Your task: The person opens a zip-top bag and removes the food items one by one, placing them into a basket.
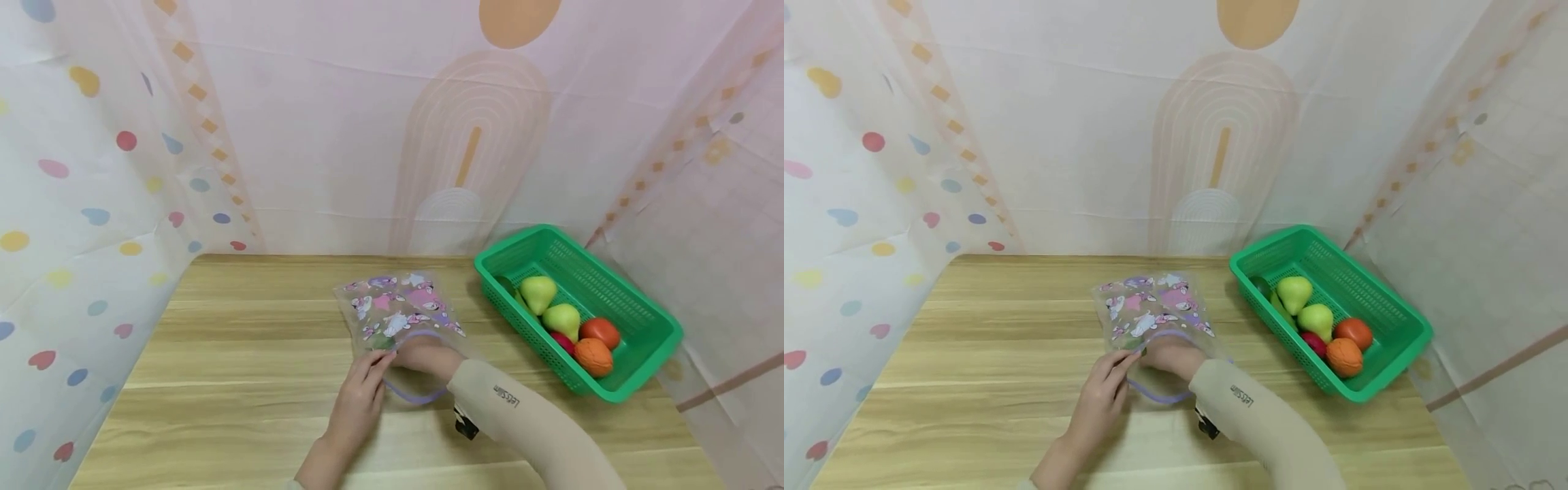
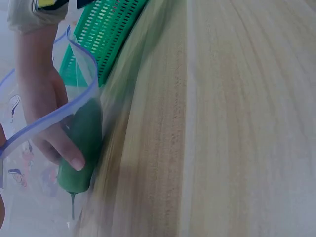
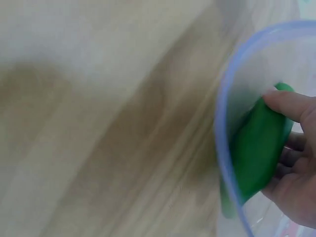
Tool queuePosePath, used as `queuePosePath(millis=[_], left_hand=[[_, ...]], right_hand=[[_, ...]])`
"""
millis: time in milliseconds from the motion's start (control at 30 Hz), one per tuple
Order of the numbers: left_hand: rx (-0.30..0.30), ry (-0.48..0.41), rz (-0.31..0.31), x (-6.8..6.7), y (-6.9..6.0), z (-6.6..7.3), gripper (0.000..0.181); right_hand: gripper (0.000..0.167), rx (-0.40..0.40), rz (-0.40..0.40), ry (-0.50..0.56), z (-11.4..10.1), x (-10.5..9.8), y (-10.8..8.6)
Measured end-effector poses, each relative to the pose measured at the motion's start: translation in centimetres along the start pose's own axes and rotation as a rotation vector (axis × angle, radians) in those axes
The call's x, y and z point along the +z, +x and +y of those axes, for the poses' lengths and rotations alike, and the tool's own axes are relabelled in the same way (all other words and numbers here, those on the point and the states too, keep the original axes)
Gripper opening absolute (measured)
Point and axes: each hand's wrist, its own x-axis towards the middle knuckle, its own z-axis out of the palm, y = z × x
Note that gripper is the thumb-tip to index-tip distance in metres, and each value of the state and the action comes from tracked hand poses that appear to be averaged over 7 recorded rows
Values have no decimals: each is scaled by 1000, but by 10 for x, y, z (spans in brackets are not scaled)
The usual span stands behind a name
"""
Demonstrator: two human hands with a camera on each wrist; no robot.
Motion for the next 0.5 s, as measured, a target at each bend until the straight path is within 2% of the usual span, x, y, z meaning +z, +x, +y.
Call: queuePosePath(millis=[133, 233, 400, 500], left_hand=[[5, 21, 2, 2, 3, 1, 36], [-11, 34, 11, 3, 5, 2, 32], [-53, 68, -2, 0, 7, 3, 35], [-59, 94, 7, -1, 8, 2, 38]], right_hand=[[38, -148, -7, -53, 0, -2, -9], [36, -249, 28, -70, 2, -5, -15], [16, -346, 121, -9, 3, -9, -24], [15, -388, 137, 30, 5, -10, -33]])
